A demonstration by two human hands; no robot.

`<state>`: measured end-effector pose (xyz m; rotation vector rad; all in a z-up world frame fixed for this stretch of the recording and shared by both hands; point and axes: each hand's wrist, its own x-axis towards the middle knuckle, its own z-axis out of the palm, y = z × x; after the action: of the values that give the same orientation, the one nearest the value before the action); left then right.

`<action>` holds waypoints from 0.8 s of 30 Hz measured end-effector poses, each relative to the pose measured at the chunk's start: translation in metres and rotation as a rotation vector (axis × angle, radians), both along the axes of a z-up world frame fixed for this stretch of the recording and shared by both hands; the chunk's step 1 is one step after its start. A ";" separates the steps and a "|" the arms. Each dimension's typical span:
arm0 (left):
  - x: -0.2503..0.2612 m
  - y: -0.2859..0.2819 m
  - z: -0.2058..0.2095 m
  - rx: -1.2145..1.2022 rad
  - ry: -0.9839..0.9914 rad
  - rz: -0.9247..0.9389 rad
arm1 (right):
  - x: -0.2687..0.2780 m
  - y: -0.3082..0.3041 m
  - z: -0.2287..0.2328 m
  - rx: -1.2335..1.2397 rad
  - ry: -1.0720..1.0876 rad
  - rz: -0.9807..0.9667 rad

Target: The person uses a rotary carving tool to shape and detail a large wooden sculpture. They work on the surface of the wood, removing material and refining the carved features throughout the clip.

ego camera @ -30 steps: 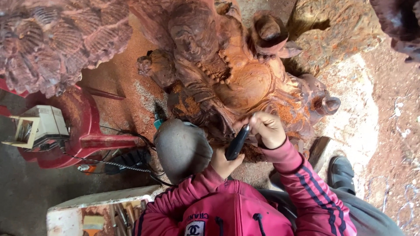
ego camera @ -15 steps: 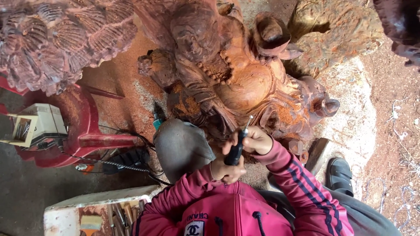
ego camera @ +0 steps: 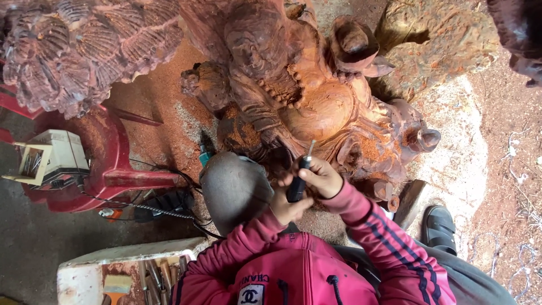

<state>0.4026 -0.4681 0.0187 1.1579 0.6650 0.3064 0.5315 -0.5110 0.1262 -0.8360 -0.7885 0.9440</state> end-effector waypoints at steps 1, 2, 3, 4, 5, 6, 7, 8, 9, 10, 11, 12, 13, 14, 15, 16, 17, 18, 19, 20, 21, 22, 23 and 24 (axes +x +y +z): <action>-0.005 0.003 -0.010 0.001 0.001 0.001 | 0.003 0.000 -0.009 0.001 0.001 0.001; -0.011 0.006 -0.020 -0.343 -0.114 -0.214 | 0.005 0.000 -0.018 0.100 -0.056 0.205; -0.016 0.008 -0.030 -0.687 -0.231 -0.432 | 0.008 0.000 -0.028 0.199 -0.114 0.406; -0.017 0.006 -0.022 -0.687 -0.231 -0.433 | 0.010 0.002 -0.016 0.199 -0.114 0.405; -0.019 0.003 -0.013 -0.692 -0.240 -0.538 | 0.012 0.005 -0.004 0.239 -0.057 0.535; -0.020 0.001 -0.004 -0.696 -0.249 -0.643 | 0.014 0.007 0.008 0.279 0.001 0.663; -0.021 -0.005 -0.031 -0.697 -0.247 -0.643 | 0.014 0.006 -0.004 0.279 0.002 0.662; -0.022 -0.012 -0.058 -0.810 -0.555 -0.514 | 0.014 0.005 -0.017 0.252 0.046 0.653; -0.023 -0.017 -0.085 -0.909 -0.861 -0.371 | 0.014 0.005 -0.029 0.226 0.088 0.643; -0.022 -0.012 -0.078 -0.909 -0.860 -0.375 | 0.011 0.003 -0.034 0.227 0.087 0.640; -0.019 -0.007 -0.070 -0.764 -0.530 -0.493 | 0.010 0.002 -0.039 0.200 0.092 0.598; -0.017 -0.002 -0.062 -0.606 -0.200 -0.592 | 0.008 0.001 -0.043 0.173 0.097 0.557; -0.015 -0.001 -0.060 -0.604 -0.201 -0.591 | 0.007 0.000 -0.043 0.174 0.097 0.558; -0.013 0.000 -0.059 -0.435 -0.217 -0.551 | 0.007 0.000 -0.043 0.118 0.082 0.512; -0.011 0.000 -0.057 -0.269 -0.232 -0.508 | 0.005 -0.001 -0.044 0.061 0.070 0.465; -0.008 0.002 -0.028 -0.270 -0.231 -0.507 | 0.006 -0.001 -0.052 0.061 0.072 0.466; -0.004 0.005 0.001 -0.090 -0.083 -0.259 | 0.008 0.000 -0.060 0.042 0.003 0.404; 0.001 0.008 0.030 0.091 0.063 -0.009 | 0.011 0.001 -0.067 0.023 -0.065 0.341; -0.002 0.005 0.011 0.096 0.060 -0.011 | 0.012 0.002 -0.042 0.028 -0.069 0.340; -0.004 0.002 -0.008 0.011 -0.046 -0.124 | 0.012 0.002 -0.017 0.066 -0.017 0.474; -0.009 -0.003 -0.028 -0.080 -0.150 -0.235 | 0.012 0.001 0.007 0.101 0.040 0.610; -0.007 -0.002 -0.028 -0.080 -0.149 -0.235 | 0.013 0.001 0.012 0.101 0.041 0.609; -0.006 -0.001 -0.027 -0.185 -0.199 -0.513 | 0.014 0.000 0.016 0.123 0.039 0.686; -0.006 0.000 -0.027 -0.291 -0.248 -0.790 | 0.016 0.000 0.021 0.145 0.038 0.763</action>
<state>0.3971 -0.4686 -0.0085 0.9951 0.0009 -0.3078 0.5472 -0.5112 0.1470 -0.3749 -1.1588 1.5426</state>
